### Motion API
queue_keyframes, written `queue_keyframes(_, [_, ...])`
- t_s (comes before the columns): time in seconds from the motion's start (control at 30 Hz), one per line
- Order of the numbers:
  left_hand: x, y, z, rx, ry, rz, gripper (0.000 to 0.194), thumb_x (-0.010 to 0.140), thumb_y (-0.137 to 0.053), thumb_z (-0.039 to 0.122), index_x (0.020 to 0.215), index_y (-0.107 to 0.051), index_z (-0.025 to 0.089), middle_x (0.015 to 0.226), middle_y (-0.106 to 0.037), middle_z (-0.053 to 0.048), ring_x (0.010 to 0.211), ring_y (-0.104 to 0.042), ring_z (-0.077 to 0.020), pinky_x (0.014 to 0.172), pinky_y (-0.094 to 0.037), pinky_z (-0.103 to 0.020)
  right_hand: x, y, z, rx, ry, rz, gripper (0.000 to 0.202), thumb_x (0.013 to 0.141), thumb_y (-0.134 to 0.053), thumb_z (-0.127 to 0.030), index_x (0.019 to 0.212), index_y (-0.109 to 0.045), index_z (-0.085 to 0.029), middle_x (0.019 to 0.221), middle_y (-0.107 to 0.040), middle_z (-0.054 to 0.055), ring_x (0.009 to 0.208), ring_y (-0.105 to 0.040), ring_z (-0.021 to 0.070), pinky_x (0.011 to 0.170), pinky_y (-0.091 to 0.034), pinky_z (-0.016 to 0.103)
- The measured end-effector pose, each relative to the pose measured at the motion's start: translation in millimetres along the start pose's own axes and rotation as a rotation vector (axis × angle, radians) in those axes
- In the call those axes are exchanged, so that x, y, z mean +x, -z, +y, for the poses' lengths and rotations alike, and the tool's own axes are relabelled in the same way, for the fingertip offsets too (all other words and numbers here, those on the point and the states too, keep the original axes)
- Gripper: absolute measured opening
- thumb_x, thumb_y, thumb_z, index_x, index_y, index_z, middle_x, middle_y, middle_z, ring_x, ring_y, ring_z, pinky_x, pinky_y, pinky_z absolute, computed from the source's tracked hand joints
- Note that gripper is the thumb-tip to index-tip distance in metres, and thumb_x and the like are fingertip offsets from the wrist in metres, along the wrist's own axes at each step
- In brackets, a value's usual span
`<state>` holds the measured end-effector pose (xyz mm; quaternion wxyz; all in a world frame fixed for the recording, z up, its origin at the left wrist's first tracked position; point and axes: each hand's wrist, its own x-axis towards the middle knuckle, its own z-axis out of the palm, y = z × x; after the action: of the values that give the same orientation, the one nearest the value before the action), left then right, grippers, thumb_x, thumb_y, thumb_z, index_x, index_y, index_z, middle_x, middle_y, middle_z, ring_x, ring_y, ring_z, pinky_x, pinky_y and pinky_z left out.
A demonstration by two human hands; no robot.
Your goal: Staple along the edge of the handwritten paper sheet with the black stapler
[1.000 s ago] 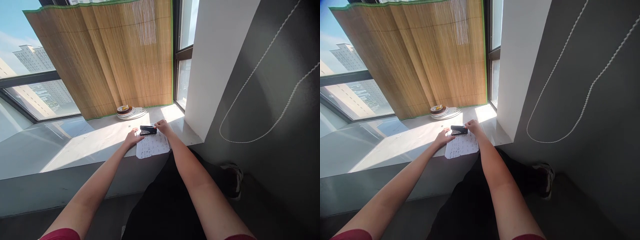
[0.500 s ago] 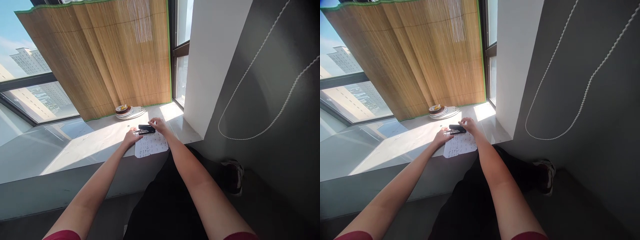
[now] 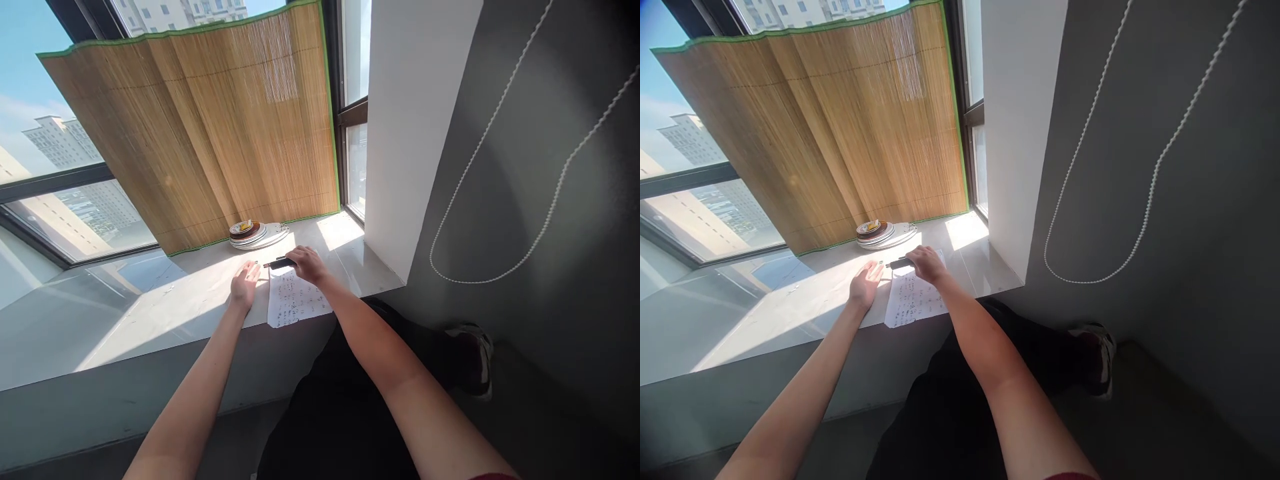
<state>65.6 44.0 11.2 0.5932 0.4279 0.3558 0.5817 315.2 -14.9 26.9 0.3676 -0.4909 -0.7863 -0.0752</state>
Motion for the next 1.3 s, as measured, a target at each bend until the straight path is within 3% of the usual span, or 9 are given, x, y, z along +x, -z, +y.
queue_keyframes(0.13, [1.4, 4.8, 6.4, -0.301, 0.369, 0.0, 0.05, 0.115, -0.032, 0.028, 0.159, -0.05, 0.012, 0.155, -0.059, -0.023, 0.133, -0.069, -0.0277, 0.099, -0.067, -0.037, 5.9, -2.5, -14.2, -0.181, 0.37, 0.06, 0.032, 0.105, -0.051, 0.0, 0.121, -0.073, -0.017, 0.123, -0.078, 0.012, 0.118, -0.065, 0.0246, 0.105, -0.047, 0.042])
queue_keyframes(0.33, [-0.1, 2.5, 11.5, -0.352, 0.396, -0.014, 0.053, 0.113, -0.031, 0.02, 0.162, -0.045, 0.004, 0.14, -0.068, -0.026, 0.113, -0.078, -0.0264, 0.087, -0.071, -0.036, 9.8, -8.6, -32.2, -0.25, 0.509, 0.006, 0.029, 0.108, -0.05, -0.004, 0.121, -0.073, -0.017, 0.117, -0.079, 0.012, 0.112, -0.065, 0.0231, 0.103, -0.046, 0.04])
queue_keyframes(0.43, [-2.5, 0.6, 12.1, -0.328, 0.343, 0.032, 0.056, 0.103, -0.037, 0.001, 0.158, -0.05, 0.003, 0.13, -0.073, -0.021, 0.1, -0.08, -0.0192, 0.085, -0.07, -0.026, 7.7, -7.2, -31.2, -0.143, 0.338, 0.027, 0.033, 0.103, -0.055, 0.0, 0.123, -0.074, -0.018, 0.119, -0.079, 0.011, 0.113, -0.064, 0.024, 0.102, -0.047, 0.041])
queue_keyframes(0.63, [-10.0, -6.4, 6.8, -0.147, 0.246, 0.047, 0.059, 0.091, -0.04, -0.013, 0.142, -0.065, 0.006, 0.121, -0.077, -0.018, 0.101, -0.081, -0.0189, 0.089, -0.069, -0.026, 2.2, 2.6, -6.5, 0.191, -0.473, 0.094, 0.028, 0.088, -0.078, -0.014, 0.115, -0.081, -0.021, 0.104, -0.081, 0.009, 0.101, -0.071, 0.0265, 0.087, -0.056, 0.036])
queue_keyframes(0.77, [-16.7, -8.4, 1.9, 0.153, 0.098, -0.075, 0.023, 0.103, -0.061, 0.01, 0.122, -0.074, 0.009, 0.121, -0.079, -0.02, 0.091, -0.08, -0.019, 0.082, -0.067, -0.029, -1.3, 10.7, 11.1, 0.315, -0.63, 0.015, 0.029, 0.078, -0.088, -0.017, 0.106, -0.084, -0.022, 0.101, -0.081, 0.009, 0.108, -0.071, 0.0307, 0.082, -0.059, 0.035])
queue_keyframes(0.87, [-21.4, -7.8, 0.2, 0.337, 0.03, -0.184, 0.028, 0.095, -0.082, 0.036, 0.11, -0.08, 0.012, 0.114, -0.081, -0.019, 0.076, -0.075, -0.0181, 0.068, -0.063, -0.029, -3.8, 12.7, 15.7, 0.32, -0.653, -0.069, 0.028, 0.078, -0.089, -0.015, 0.105, -0.085, -0.02, 0.1, -0.079, 0.013, 0.114, -0.069, 0.035, 0.079, -0.06, 0.036])
queue_keyframes(0.97, [-25.5, -9.1, 0.3, 0.467, -0.021, -0.313, 0.045, 0.08, -0.092, 0.056, 0.095, -0.083, 0.014, 0.095, -0.081, -0.017, 0.062, -0.067, -0.0163, 0.056, -0.055, -0.028, -4.8, 12.8, 11.8, 0.276, -0.553, -0.077, 0.038, 0.081, -0.089, -0.017, 0.119, -0.083, -0.021, 0.111, -0.078, 0.015, 0.123, -0.065, 0.0362, 0.086, -0.061, 0.042])
queue_keyframes(1.1, [-31.0, -13.7, 2.5, 0.552, -0.082, -0.437, 0.046, 0.073, -0.095, 0.06, 0.079, -0.083, 0.016, 0.074, -0.075, -0.01, 0.053, -0.055, -0.0131, 0.049, -0.043, -0.027, -1.4, 11.3, -1.9, 0.209, -0.09, 0.025, 0.046, 0.091, -0.085, -0.021, 0.135, -0.076, -0.03, 0.136, -0.071, 0.01, 0.13, -0.058, 0.0314, 0.107, -0.052, 0.052])
queue_keyframes(1.3, [-37.2, -14.5, 6.3, 0.546, -0.119, -0.479, 0.052, 0.075, -0.091, 0.066, 0.067, -0.078, 0.016, 0.05, -0.049, 0.001, 0.048, -0.033, -0.0082, 0.049, -0.025, -0.025, 4.7, 4.1, -23.8, 0.306, 0.269, -0.115, 0.022, 0.096, -0.076, -0.013, 0.111, -0.083, -0.027, 0.115, -0.08, 0.006, 0.113, -0.063, 0.0249, 0.102, -0.05, 0.041])
